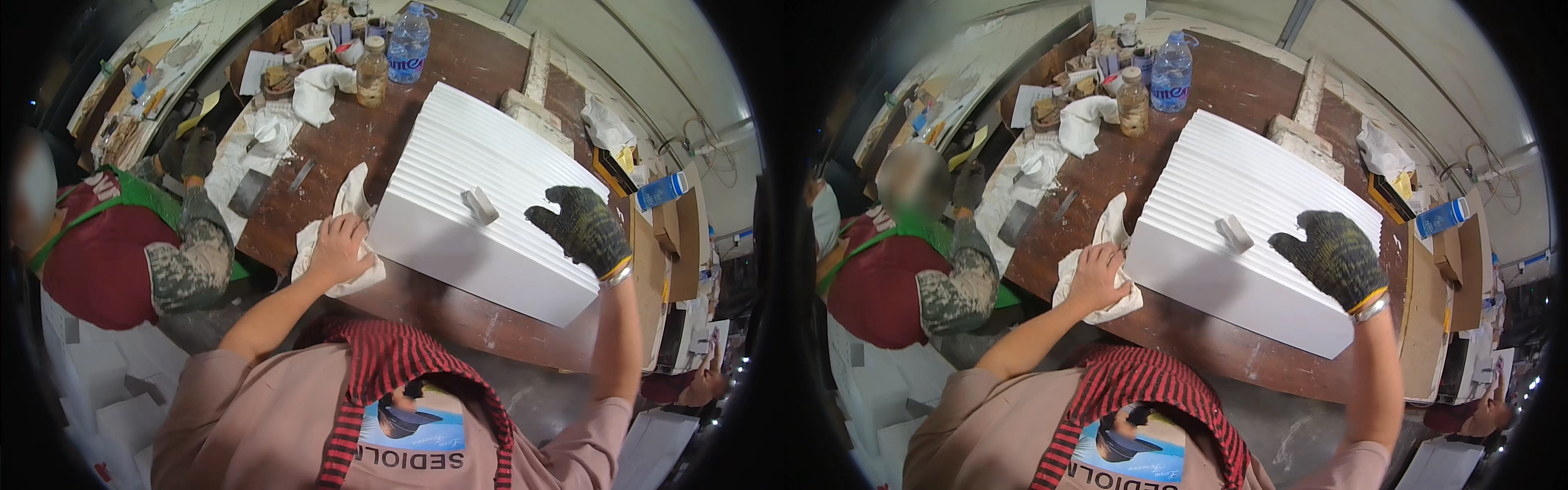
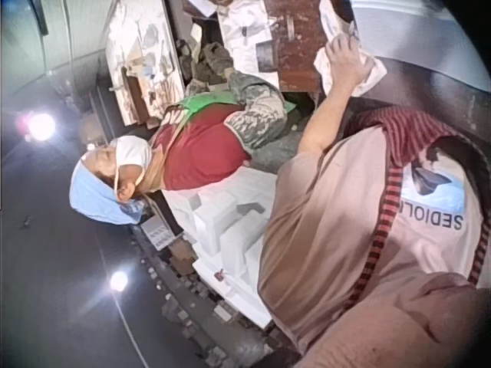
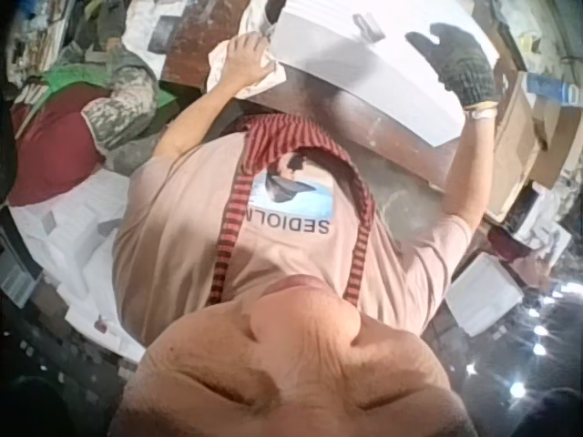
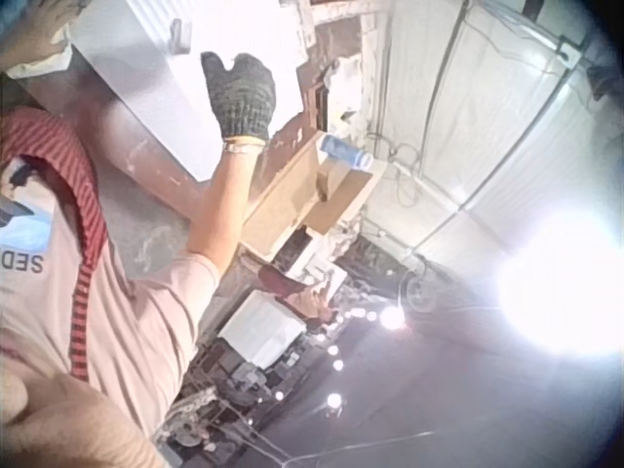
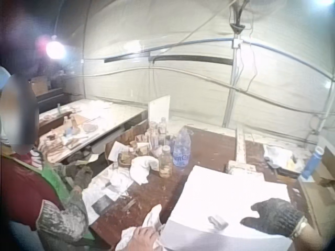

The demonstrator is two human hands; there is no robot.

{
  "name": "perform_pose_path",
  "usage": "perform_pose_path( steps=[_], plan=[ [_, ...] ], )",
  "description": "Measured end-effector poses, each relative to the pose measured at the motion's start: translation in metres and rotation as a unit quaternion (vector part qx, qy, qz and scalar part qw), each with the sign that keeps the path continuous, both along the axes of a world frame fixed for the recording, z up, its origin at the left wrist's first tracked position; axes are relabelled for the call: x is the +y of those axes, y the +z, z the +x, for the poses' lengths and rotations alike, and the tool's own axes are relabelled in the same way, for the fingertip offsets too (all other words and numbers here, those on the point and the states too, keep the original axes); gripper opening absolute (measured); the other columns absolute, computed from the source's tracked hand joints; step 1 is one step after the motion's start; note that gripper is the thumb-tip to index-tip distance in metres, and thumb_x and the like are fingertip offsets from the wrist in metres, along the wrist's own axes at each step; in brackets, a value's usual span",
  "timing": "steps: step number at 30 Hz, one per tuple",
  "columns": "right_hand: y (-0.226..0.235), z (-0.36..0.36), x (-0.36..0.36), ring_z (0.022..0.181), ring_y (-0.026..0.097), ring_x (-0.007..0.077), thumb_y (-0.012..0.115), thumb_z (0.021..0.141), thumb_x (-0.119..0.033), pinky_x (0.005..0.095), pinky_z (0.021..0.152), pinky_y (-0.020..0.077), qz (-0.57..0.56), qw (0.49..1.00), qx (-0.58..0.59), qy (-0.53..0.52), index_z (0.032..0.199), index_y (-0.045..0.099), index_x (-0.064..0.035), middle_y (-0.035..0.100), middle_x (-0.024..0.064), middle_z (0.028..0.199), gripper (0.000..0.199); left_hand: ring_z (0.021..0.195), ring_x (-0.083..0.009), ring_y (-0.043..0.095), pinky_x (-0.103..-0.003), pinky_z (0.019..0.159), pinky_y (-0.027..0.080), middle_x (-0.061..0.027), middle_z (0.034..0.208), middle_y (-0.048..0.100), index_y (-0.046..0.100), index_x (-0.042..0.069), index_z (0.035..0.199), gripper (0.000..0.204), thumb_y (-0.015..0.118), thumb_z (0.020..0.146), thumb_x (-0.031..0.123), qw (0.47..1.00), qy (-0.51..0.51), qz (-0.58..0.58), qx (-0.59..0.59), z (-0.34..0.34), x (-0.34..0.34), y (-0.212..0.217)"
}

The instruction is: The person cleans a white corrugated foam panel on a workbench using a cloth and a small scraper. They wipe the surface and edges repeatedly, occasionally scraping off residue, and rotate the panel to access different sides.

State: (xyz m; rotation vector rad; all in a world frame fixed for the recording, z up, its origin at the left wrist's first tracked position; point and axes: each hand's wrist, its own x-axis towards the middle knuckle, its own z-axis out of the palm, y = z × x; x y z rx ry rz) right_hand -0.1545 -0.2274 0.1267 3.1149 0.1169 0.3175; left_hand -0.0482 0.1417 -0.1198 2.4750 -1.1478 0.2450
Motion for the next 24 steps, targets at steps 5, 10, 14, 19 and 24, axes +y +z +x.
perform_pose_path(
  steps=[5,10,14,19,24],
  plan=[
    [-0.076,-0.019,0.019,0.074,0.069,0.0291,0.076,0.087,-0.037,0.0398,0.073,0.0538,0.29,0.928,-0.01,-0.235,0.104,0.073,-0.0016,0.072,0.0153,0.082,0.04,0.123,-0.0325,0.047,-0.051,0.107,0.035,-0.0136,0.124,0.053,0.06,0.001,0.118,0.061,0.075,0.073,0.039,1.0,0.001,0.016,0.002,0.002,0.0,-0.004],
    [-0.122,-0.018,0.047,0.067,0.061,0.0184,0.078,0.084,-0.017,0.0336,0.068,0.0524,0.276,0.907,-0.102,-0.3,0.114,0.071,-0.0021,0.068,0.0098,0.08,0.035,0.124,-0.0326,0.046,-0.052,0.11,0.032,-0.0135,0.126,0.053,0.058,0.002,0.12,0.062,0.076,0.073,0.038,0.999,0.005,0.04,-0.004,0.003,-0.003,-0.009],
    [-0.146,-0.023,0.046,0.08,0.064,0.0252,0.08,0.08,-0.018,0.0387,0.075,0.0536,0.194,0.942,-0.19,-0.198,0.114,0.071,-0.0043,0.065,0.0116,0.091,0.038,0.124,-0.034,0.047,-0.053,0.11,0.032,-0.0155,0.127,0.054,0.058,0.001,0.121,0.064,0.078,0.071,0.036,0.999,0.019,0.03,-0.002,-0.001,-0.006,-0.018],
    [-0.152,-0.007,0.055,0.081,0.062,0.0341,0.079,0.072,-0.022,0.0453,0.079,0.0514,0.119,0.953,-0.227,-0.158,0.099,0.071,-0.0018,0.066,0.0147,0.083,0.035,0.125,-0.0375,0.049,-0.056,0.11,0.034,-0.0179,0.128,0.055,0.06,0.002,0.119,0.065,0.081,0.066,0.034,0.991,0.031,-0.025,0.127,-0.005,0.002,-0.015],
    [-0.151,0.013,0.062,0.077,0.058,0.0318,0.073,0.073,-0.012,0.0451,0.074,0.0481,0.159,0.953,-0.099,-0.238,0.092,0.07,-0.0039,0.061,0.0108,0.079,0.021,0.132,-0.0297,0.044,-0.052,0.112,0.029,-0.0121,0.133,0.055,0.06,0.005,0.126,0.065,0.067,0.079,0.049,0.997,0.021,0.071,0.012,-0.003,0.004,-0.001]
  ],
)
